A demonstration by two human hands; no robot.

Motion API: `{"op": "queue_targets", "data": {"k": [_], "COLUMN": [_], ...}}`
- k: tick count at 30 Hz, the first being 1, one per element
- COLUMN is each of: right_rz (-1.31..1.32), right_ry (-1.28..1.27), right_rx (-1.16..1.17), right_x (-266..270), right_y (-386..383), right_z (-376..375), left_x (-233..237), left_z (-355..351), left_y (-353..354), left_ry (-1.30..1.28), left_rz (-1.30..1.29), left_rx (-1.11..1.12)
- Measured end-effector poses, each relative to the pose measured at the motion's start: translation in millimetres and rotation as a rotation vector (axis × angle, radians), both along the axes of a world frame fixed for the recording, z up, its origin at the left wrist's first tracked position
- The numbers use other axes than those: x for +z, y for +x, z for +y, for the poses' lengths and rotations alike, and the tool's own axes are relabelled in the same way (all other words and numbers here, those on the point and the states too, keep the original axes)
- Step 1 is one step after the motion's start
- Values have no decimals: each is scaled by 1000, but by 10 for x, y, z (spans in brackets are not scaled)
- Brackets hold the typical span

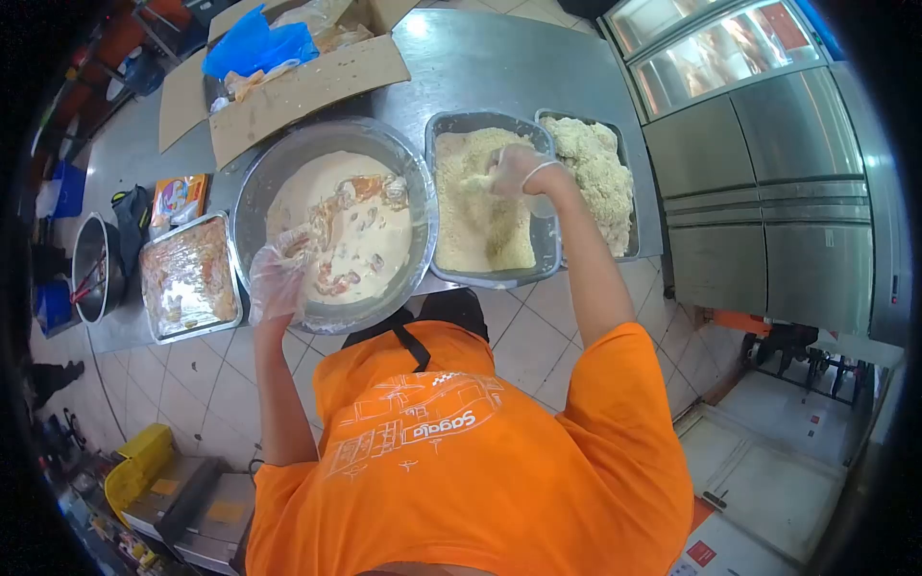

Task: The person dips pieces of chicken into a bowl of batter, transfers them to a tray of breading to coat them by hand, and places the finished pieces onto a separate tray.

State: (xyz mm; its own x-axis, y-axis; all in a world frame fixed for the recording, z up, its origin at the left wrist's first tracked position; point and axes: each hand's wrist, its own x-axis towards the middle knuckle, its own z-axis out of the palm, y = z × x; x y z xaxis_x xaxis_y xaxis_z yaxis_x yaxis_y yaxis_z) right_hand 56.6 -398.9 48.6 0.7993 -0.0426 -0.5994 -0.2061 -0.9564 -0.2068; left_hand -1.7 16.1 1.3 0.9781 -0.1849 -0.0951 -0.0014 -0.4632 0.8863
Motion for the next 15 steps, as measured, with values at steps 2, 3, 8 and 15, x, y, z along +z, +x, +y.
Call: {"op": "queue_targets", "data": {"k": [2, 3, 8, 15], "right_rz": [-112, -114, -163, -239], "right_ry": [6, 3, 49, 126], "right_rx": [86, 84, -94, -149], "right_x": [97, 114, 307, 464], "right_y": [-32, -33, -45, -137], "right_z": [-96, -132, -192, -453], "left_x": [-63, -67, -194, -152], "left_z": [-1, -7, 0, -65], "left_y": [32, 50, 79, 82], "left_ry": [-55, -27, 92, 194], "left_rz": [5, -19, -72, -59], "left_rx": [6, -18, -69, -49]}}
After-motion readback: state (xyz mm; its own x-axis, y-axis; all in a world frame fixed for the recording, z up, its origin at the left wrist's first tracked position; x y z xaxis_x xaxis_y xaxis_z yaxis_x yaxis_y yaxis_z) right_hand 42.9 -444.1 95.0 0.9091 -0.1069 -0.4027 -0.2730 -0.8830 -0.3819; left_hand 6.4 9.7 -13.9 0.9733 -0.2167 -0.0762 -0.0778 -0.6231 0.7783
